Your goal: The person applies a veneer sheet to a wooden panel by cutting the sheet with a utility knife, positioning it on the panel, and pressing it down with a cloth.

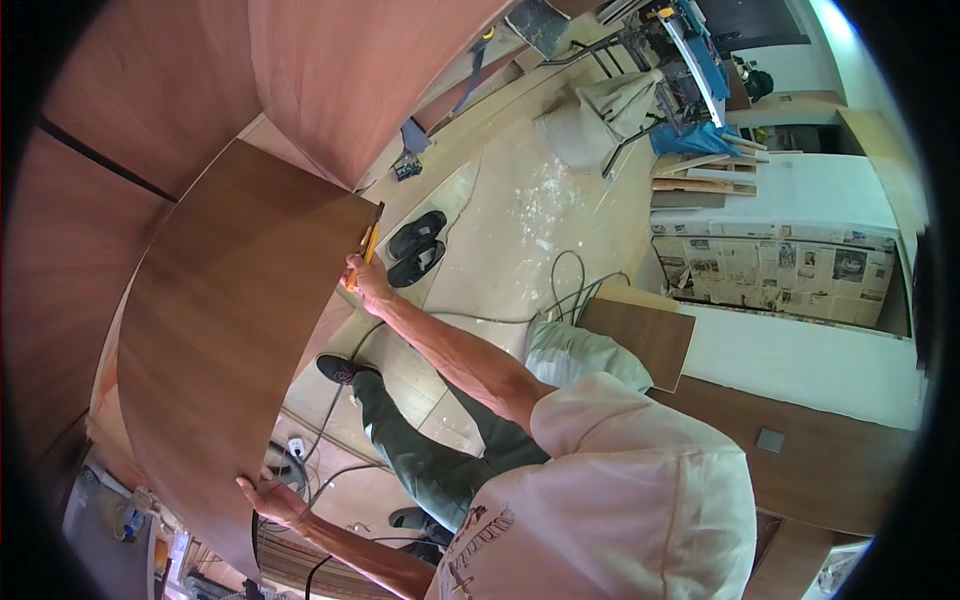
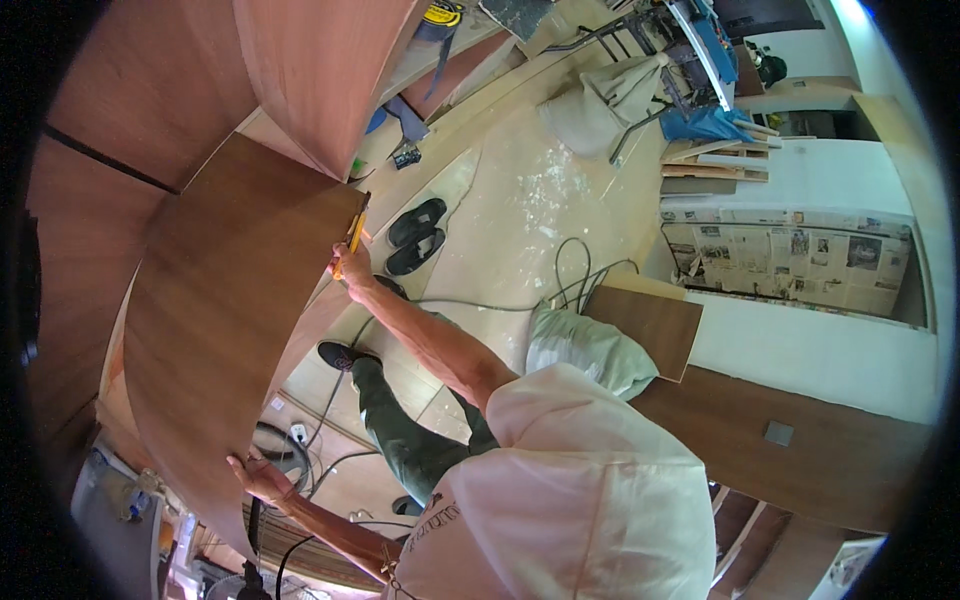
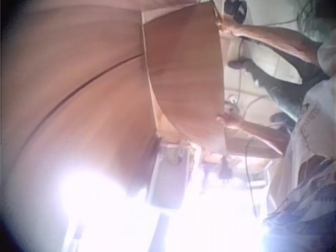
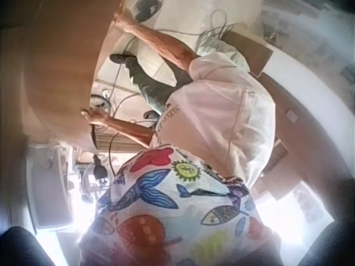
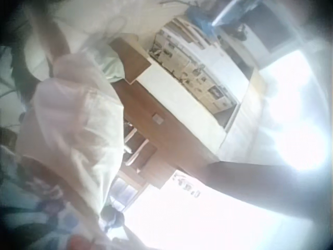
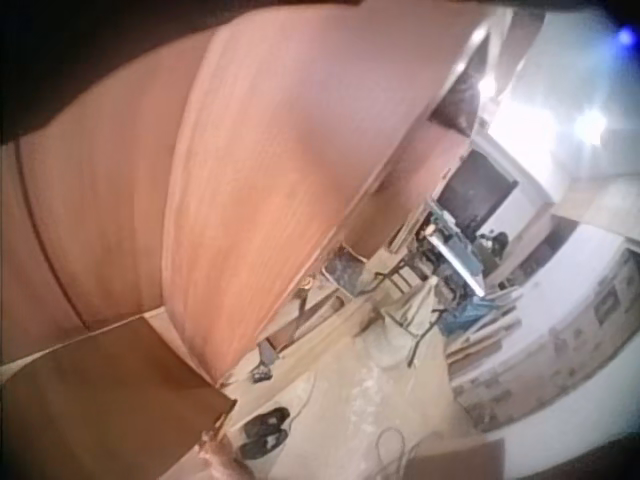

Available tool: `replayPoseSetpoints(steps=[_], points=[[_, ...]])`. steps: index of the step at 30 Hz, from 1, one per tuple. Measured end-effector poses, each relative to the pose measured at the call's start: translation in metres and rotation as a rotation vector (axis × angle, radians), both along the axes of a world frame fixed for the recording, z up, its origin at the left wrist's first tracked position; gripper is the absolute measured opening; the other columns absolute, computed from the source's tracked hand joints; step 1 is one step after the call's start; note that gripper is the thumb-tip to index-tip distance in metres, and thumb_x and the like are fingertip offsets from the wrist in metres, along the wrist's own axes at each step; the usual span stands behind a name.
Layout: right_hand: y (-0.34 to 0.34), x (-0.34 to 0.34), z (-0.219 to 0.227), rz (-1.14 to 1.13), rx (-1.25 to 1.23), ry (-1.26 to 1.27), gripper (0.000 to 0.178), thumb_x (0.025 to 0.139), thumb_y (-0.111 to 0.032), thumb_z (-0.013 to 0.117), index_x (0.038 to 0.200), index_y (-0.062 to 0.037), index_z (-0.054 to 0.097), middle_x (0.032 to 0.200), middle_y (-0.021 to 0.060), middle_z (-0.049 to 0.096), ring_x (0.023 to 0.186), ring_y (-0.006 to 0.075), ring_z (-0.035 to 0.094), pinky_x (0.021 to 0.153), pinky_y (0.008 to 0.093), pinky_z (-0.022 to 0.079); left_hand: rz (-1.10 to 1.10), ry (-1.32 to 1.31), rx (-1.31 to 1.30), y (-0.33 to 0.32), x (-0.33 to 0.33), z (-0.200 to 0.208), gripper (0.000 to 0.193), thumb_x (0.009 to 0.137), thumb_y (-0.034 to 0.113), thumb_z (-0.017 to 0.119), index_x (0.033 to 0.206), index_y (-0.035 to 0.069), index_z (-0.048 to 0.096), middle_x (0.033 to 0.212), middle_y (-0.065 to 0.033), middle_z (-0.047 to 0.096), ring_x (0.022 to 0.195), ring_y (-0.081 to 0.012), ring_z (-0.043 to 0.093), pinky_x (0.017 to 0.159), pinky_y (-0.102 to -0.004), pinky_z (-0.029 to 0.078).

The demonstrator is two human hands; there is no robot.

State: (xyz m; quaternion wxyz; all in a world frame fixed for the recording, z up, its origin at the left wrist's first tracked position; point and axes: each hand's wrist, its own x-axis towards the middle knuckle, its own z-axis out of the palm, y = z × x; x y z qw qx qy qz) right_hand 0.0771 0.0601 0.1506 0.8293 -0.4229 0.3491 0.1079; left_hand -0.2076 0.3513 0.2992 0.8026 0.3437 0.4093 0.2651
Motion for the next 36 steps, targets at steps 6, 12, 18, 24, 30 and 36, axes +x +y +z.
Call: replayPoseSetpoints(steps=[6, 12, 18, 24, 30, 36], points=[[0.004, 0.002, 0.016, -0.022, 0.028, -0.014, 0.015, 0.092, -0.005, 0.058, 0.101, -0.0144, 0.052, 0.079, 0.0004, 0.055, 0.059, 0.0127, 0.057, 0.048, 0.0303, 0.051, -0.007, 0.028, 0.084, -0.018, 0.007, 0.04, 0.05, 0.1, 0.024, 0.056, 0.14, -0.006, 0.045, 0.144, -0.0154, 0.049, 0.132, -0.0247, 0.046, 0.116, -0.0411, 0.033], [-0.015, -0.001, 0.019, 0.072, 0.06, -0.008, 0.015, 0.09, -0.008, 0.063, 0.098, -0.0127, 0.052, 0.079, 0.0016, 0.055, 0.059, 0.0154, 0.058, 0.051, 0.0325, 0.055, -0.013, 0.167, 0.105, -0.027, 0.023, 0.084, 0.047, 0.098, 0.022, 0.06, 0.136, -0.004, 0.049, 0.139, -0.0125, 0.054, 0.125, -0.0238, 0.052, 0.107, -0.0421, 0.041], [-0.02, -0.001, 0.048, 0.007, 0.225, 0.052, 0.011, 0.093, -0.013, 0.065, 0.095, -0.0144, 0.054, 0.074, -0.0014, 0.051, 0.063, 0.0131, 0.053, 0.061, 0.0331, 0.052, 0.06, 0.038, 0.09, -0.042, 0.038, 0.119, 0.039, 0.098, 0.015, 0.057, 0.133, -0.001, 0.052, 0.135, -0.0115, 0.058, 0.125, -0.0247, 0.056, 0.107, -0.0457, 0.046], [-0.036, 0.004, 0.081, 0.01, 0.414, 0.076, 0.017, 0.095, -0.023, 0.068, 0.086, -0.0155, 0.054, 0.07, -0.0059, 0.046, 0.066, 0.0105, 0.048, 0.067, 0.0319, 0.049, 0.104, 0.005, 0.142, -0.069, 0.073, 0.17, 0.038, 0.099, 0.012, 0.055, 0.136, 0.008, 0.051, 0.133, -0.0088, 0.057, 0.117, -0.0235, 0.06, 0.094, -0.0448, 0.055], [-0.062, 0.009, 0.105, 0.13, 0.664, 0.029, 0.027, 0.099, -0.029, 0.06, 0.083, -0.0111, 0.049, 0.071, -0.0013, 0.041, 0.067, 0.0136, 0.046, 0.067, 0.0322, 0.052, 0.116, 0.061, 0.197, -0.111, 0.083, 0.213, 0.039, 0.099, 0.017, 0.055, 0.137, 0.008, 0.048, 0.129, -0.0081, 0.058, 0.114, -0.0225, 0.061, 0.09, -0.0421, 0.056], [-0.079, 0.004, 0.138, 0.125, 0.507, 0.232, 0.022, 0.1, -0.031, 0.059, 0.091, -0.0107, 0.06, 0.075, -0.0023, 0.055, 0.068, 0.0134, 0.053, 0.069, 0.0335, 0.053, 0.048, 0.144, 0.26, -0.151, 0.096, 0.274, 0.041, 0.099, 0.017, 0.052, 0.134, -0.002, 0.047, 0.126, -0.0164, 0.057, 0.11, -0.0265, 0.063, 0.088, -0.0387, 0.058]])
